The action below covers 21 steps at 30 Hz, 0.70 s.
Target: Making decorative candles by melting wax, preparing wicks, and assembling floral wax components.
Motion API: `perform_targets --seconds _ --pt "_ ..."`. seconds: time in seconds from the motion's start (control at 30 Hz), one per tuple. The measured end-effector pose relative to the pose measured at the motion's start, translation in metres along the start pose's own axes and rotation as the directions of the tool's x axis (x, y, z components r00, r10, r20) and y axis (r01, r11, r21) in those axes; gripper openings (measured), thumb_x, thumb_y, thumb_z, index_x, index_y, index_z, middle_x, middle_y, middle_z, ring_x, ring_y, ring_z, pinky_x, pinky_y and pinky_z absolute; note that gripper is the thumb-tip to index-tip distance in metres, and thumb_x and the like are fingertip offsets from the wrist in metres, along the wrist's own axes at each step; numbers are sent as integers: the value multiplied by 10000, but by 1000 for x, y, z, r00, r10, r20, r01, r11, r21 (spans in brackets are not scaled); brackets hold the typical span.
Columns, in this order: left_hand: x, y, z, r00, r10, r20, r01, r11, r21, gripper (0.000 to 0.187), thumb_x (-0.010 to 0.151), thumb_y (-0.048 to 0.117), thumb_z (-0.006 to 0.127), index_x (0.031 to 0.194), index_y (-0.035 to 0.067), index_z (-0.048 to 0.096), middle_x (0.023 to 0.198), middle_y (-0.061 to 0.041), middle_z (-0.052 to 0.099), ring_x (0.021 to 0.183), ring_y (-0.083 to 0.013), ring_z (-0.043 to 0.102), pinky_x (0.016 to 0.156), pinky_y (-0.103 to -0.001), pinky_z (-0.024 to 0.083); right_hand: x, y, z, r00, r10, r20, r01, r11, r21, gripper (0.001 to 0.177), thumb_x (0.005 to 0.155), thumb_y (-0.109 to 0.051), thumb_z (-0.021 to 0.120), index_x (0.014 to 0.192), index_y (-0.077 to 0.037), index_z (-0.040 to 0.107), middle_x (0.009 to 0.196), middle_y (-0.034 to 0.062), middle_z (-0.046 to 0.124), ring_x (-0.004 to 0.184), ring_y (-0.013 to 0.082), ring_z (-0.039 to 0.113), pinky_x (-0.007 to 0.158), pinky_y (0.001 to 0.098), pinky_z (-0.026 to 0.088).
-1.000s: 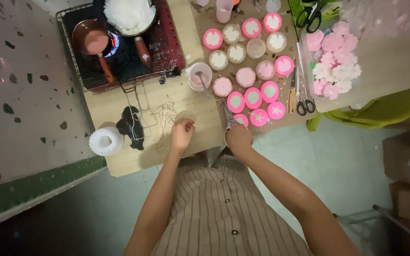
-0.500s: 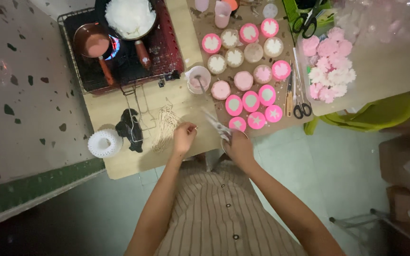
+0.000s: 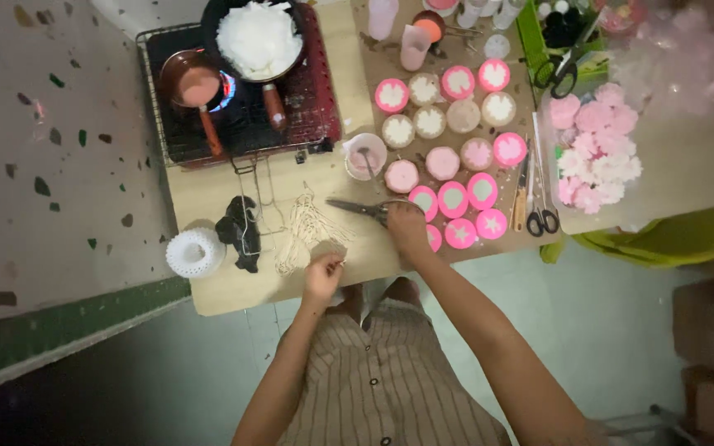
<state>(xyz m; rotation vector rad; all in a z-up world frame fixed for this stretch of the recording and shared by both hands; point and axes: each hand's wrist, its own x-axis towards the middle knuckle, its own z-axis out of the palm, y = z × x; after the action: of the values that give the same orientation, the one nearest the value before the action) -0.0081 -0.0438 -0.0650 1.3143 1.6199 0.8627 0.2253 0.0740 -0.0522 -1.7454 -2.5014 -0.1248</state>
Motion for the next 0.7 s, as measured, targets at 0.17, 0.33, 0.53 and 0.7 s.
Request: perform_targets --seconds 0.17,0.33,0.53,0.7 --pt "-4 -23 2 997 -71 -4 71 997 -18 158 859 88 724 1003 28 756 816 -123 736 684 -200 686 669 -329 558 12 2 -6 999 -20 29 18 998 58 198 850 -98 594 1032 -31 630 930 177 682 864 318 693 733 417 567" --pt "1 15 -13 997 -15 -81 13 999 -31 161 833 71 709 980 15 745 881 -117 740 721 -208 713 685 -337 571 16 0 -4 986 7 166 -5 1000 -16 167 836 -84 601 994 -37 626 933 176 692 879 320 702 737 426 571" --pt "12 17 -14 993 -108 -50 109 994 16 182 847 79 699 1014 41 761 872 -121 744 748 -224 720 713 -338 571 16 10 13 990 72 123 -64 996 -64 176 823 -56 607 996 -26 617 936 185 698 852 330 715 720 418 583" --pt "15 7 -12 995 -32 -94 30 999 -17 171 834 11 683 996 5 736 921 -137 719 761 -235 706 716 -337 570 6 9 9 992 41 117 -31 996 -83 170 836 -69 604 996 -13 613 916 197 696 812 326 720 687 416 586"
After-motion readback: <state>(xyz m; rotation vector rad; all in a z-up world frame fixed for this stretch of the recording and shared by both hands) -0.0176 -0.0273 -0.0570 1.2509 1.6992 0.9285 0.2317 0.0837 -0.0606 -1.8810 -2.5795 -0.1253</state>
